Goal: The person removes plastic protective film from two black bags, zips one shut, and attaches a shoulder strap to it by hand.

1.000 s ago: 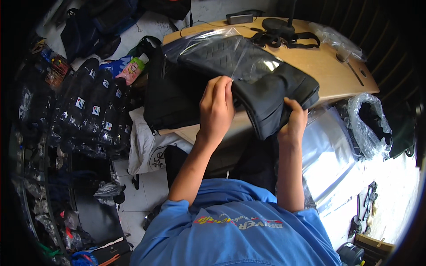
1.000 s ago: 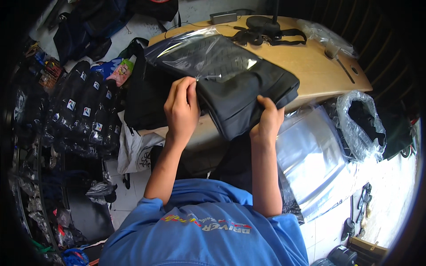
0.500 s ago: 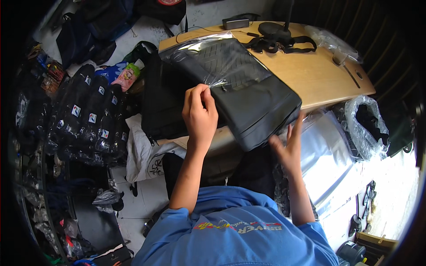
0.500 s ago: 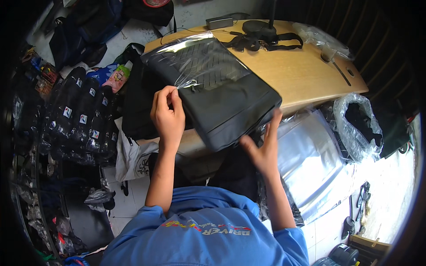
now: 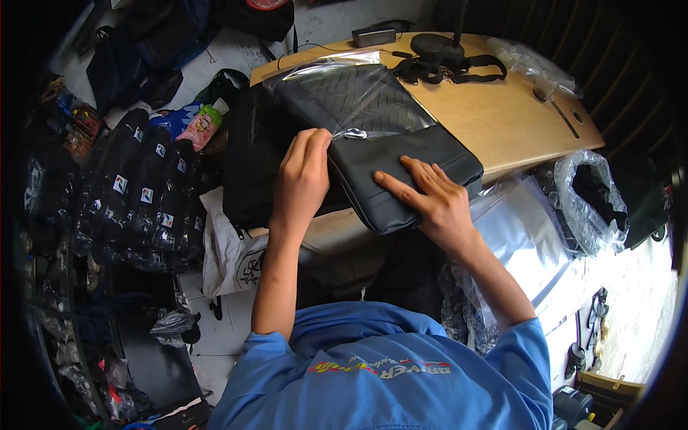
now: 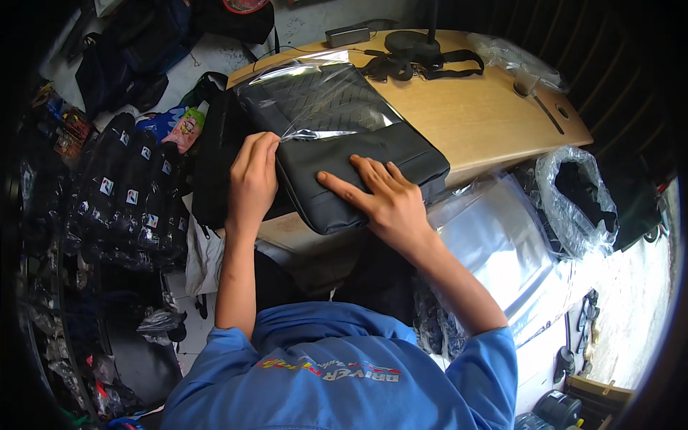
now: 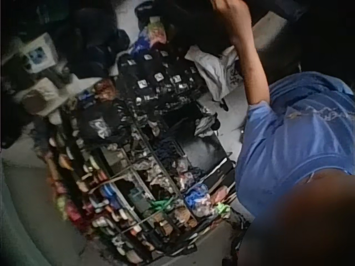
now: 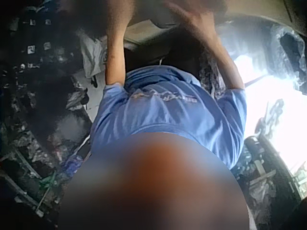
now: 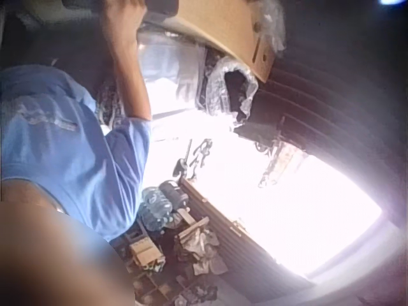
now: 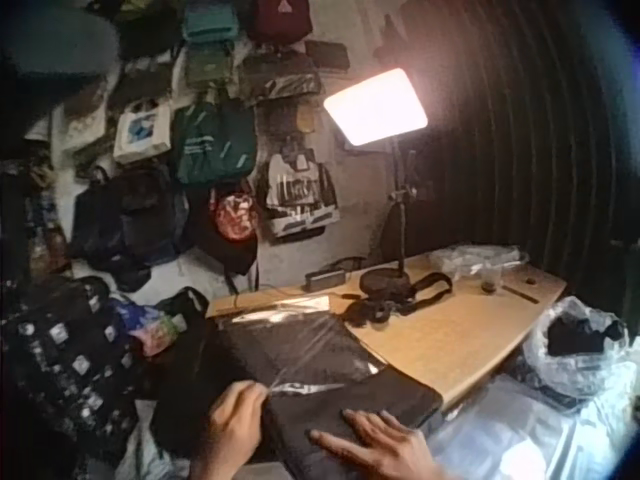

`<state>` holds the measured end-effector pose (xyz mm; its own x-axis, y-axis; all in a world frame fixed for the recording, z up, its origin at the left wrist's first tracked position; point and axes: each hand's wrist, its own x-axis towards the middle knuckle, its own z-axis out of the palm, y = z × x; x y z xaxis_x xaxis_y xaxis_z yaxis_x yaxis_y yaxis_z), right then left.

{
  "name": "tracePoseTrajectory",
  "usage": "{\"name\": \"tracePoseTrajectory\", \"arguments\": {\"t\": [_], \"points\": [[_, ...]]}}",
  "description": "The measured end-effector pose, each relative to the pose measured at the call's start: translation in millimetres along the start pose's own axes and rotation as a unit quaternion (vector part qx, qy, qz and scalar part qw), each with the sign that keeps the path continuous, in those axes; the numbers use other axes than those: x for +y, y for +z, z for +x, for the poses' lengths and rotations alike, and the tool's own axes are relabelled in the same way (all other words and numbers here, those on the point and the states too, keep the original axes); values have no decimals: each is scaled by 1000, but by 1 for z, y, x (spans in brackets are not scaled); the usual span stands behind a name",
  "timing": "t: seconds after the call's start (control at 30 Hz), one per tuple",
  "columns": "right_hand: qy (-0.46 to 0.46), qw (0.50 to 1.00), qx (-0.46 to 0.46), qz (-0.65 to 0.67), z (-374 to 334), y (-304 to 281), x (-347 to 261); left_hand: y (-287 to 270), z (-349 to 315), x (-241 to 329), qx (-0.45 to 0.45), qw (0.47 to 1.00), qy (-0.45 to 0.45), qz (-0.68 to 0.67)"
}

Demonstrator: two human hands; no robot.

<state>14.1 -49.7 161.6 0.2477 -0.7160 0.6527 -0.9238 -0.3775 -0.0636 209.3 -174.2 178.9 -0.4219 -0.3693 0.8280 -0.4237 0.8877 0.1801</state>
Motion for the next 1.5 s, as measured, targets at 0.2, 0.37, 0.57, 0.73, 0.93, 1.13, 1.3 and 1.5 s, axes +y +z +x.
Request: {"name": "tracePoseTrajectory", "arguments": {"t": [0.2,0.37,0.57,0.73,0.93,1.13,1.3,1.5], "points": [[-5,999,-21,-38,25,-17,2,-1,8,-2,63,997,-37,-24],[47,992,53,109,52,-51,6,15,21,-7,141,975,-104,-136],[156,965,147,151,89,-100,21,37,101,7,189,951,-122,-212],[245,926,202,204,94,-110,35,21,175,14,280,958,27,-56],[320,692,305,571,91,-83,19,2,215,38,174,936,193,237],[342,584,284,680,93,-53,0,11,213,13,71,870,323,367],[400,627,231,627,90,-32,6,7,207,-5,-22,929,291,226],[395,686,240,562,98,-23,-1,12,197,-11,-33,932,323,158]]}}
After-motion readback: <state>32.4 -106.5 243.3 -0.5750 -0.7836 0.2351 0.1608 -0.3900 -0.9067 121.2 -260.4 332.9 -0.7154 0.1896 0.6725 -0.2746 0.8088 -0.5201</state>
